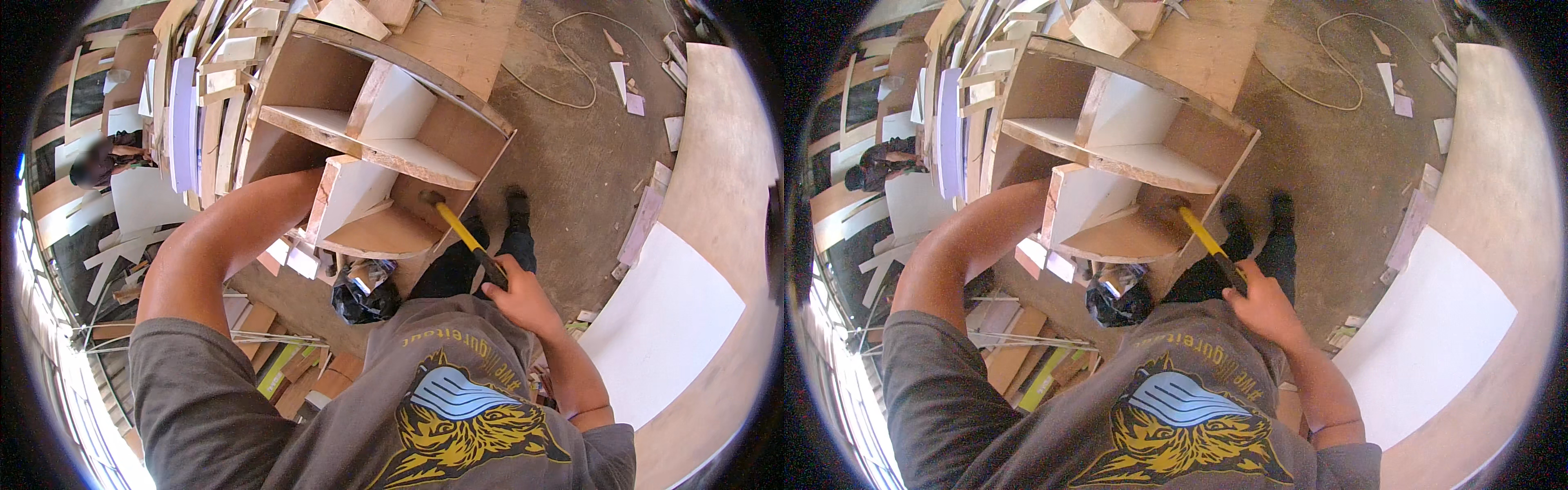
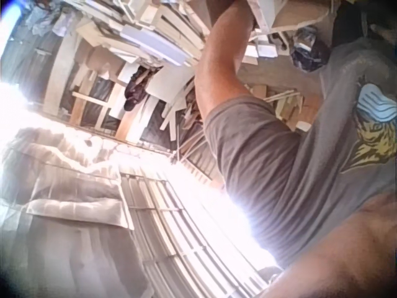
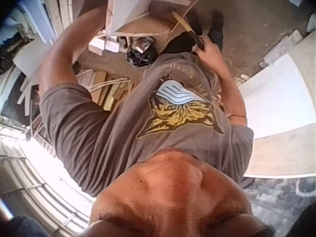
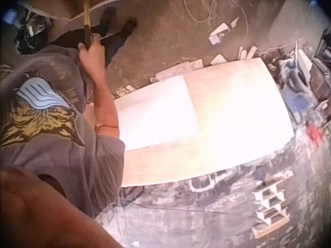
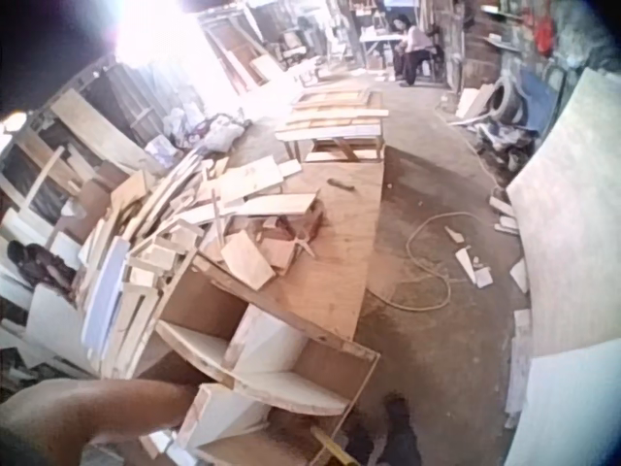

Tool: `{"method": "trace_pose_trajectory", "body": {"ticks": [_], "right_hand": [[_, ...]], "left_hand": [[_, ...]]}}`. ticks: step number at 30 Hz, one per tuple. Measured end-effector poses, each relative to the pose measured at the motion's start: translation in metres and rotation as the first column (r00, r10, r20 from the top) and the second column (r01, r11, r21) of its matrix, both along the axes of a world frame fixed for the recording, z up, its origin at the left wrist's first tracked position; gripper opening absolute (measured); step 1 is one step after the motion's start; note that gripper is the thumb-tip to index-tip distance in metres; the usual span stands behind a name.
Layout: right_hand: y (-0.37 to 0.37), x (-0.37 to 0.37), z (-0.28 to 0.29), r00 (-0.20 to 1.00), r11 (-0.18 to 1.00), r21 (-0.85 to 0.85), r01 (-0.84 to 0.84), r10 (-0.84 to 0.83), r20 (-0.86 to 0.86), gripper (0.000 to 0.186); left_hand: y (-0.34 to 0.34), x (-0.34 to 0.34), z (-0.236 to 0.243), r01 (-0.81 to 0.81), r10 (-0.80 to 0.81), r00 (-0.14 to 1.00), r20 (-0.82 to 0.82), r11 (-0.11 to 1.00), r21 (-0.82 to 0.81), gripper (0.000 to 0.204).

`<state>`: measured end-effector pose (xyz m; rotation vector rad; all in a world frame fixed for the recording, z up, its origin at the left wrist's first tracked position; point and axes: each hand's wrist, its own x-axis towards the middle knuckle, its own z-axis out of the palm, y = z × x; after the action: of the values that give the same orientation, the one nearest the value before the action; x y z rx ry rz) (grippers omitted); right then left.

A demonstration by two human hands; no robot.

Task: The person assembles a small wooden storage organizer by applying adhesive to wood pieces, cutting thin wooden strips with shears, and hammering nails into the joints of the wooden box structure.

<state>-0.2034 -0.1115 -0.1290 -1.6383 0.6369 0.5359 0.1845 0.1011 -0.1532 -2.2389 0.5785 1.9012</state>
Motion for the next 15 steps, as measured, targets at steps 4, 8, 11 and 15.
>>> {"method": "trace_pose_trajectory", "body": {"ticks": [4,8,11,15], "right_hand": [[0.009,-0.009,0.001,0.927,0.811,0.472,0.346,-0.217,-0.307,0.041],[0.04,-0.008,0.018,0.8,0.471,0.648,0.599,-0.306,-0.517,0.039],[0.061,0.006,0.029,0.719,0.331,0.64,0.694,-0.36,-0.594,0.03],[0.073,0.033,0.039,0.691,0.323,0.611,0.723,-0.366,-0.624,0.024]], "left_hand": [[-0.004,-0.003,0.003,0.051,-0.051,0.999,0.01,0.999,-0.006,0.051],[-0.006,-0.006,0.007,0.108,-0.108,0.994,0.026,0.994,-0.007,0.051],[-0.012,-0.01,0.008,0.162,-0.161,0.986,0.038,0.987,-0.021,0.051],[-0.02,-0.015,0.008,0.235,-0.232,0.971,0.054,0.971,-0.048,0.051]]}}
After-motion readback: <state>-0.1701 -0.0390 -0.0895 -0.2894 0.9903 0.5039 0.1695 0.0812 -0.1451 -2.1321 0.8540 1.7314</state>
